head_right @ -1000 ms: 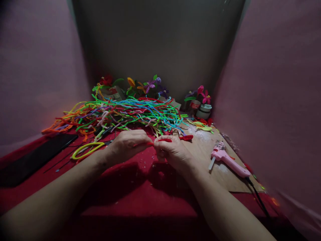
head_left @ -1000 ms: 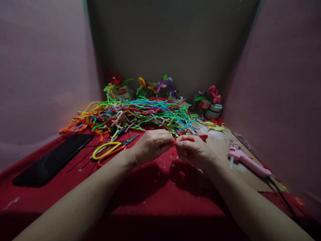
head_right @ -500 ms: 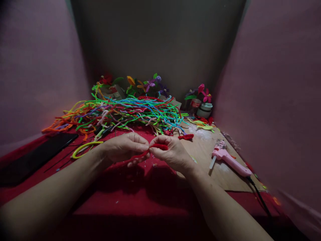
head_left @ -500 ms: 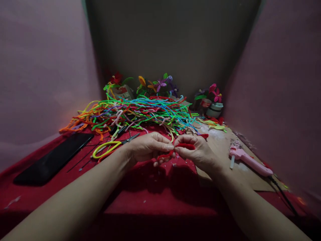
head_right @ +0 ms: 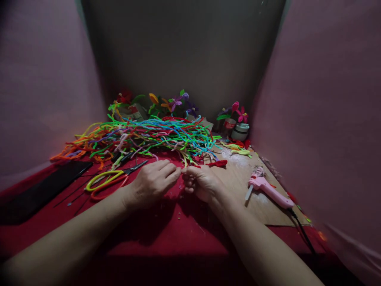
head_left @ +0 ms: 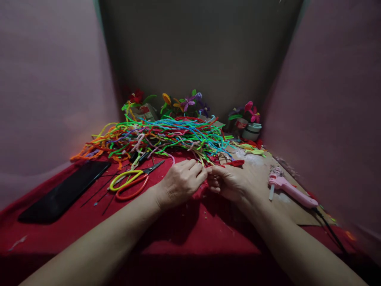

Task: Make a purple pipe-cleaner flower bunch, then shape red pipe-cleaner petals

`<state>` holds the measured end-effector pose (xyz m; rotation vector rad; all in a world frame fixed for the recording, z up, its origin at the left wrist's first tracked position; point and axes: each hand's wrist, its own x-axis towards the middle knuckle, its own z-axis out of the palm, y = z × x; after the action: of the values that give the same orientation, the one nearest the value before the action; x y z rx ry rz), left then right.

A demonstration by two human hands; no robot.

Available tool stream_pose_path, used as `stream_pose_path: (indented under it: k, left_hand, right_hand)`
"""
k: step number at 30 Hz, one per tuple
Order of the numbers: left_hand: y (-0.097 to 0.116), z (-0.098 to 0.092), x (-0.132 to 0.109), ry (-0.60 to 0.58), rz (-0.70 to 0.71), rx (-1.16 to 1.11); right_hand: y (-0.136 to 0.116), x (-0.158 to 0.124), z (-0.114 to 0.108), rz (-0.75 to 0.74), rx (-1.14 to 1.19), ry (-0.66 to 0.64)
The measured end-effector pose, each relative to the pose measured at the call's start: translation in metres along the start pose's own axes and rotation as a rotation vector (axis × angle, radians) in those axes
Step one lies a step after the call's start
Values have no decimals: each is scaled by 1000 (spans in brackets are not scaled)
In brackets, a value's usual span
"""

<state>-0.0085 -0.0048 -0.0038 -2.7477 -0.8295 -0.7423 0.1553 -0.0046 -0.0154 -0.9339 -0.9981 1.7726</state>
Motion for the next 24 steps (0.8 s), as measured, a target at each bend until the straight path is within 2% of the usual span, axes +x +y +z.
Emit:
stream_pose_path:
  k: [2,4,7,9,12,14,17,19,21,22,24]
  left_hand:
    - [-2,-3,1,36,-141,-216]
    - [-6,-5,3,37,-393,-608]
    - [-13,-3,4,-63,-711,-1217]
    - [-17,0,4,-154,-773,-1469]
    - [-18,1,2,-255,-730,-1581]
    - [-16,-2,2,-278,-674,-1518]
    - [-12,-6,4,-285,-606,-1281]
    - [-7,-3,5,-238,-549,-1010]
    - [-2,6,3,-143,-454,-662]
    - [0,11,2,-104,-407,-446]
    - [3,20,0,-103,-306,-139]
  right_hand:
    - [-1,0,-1,-65,6,-19]
    - [-2,-3,-1,-186,-51,-20]
    - [-6,-7,1,-318,-222,10]
    - [-8,-10,2,-352,-350,15]
    - [-9,-13,4,-363,-467,25]
    - [-9,-13,5,-353,-509,37]
    - [-10,-13,7,-332,-557,93]
    - [-9,-11,8,-315,-567,158]
    - [-5,-8,6,-280,-535,197]
    - [-3,-6,4,-267,-498,200]
    - [3,-1,-2,-230,-377,141]
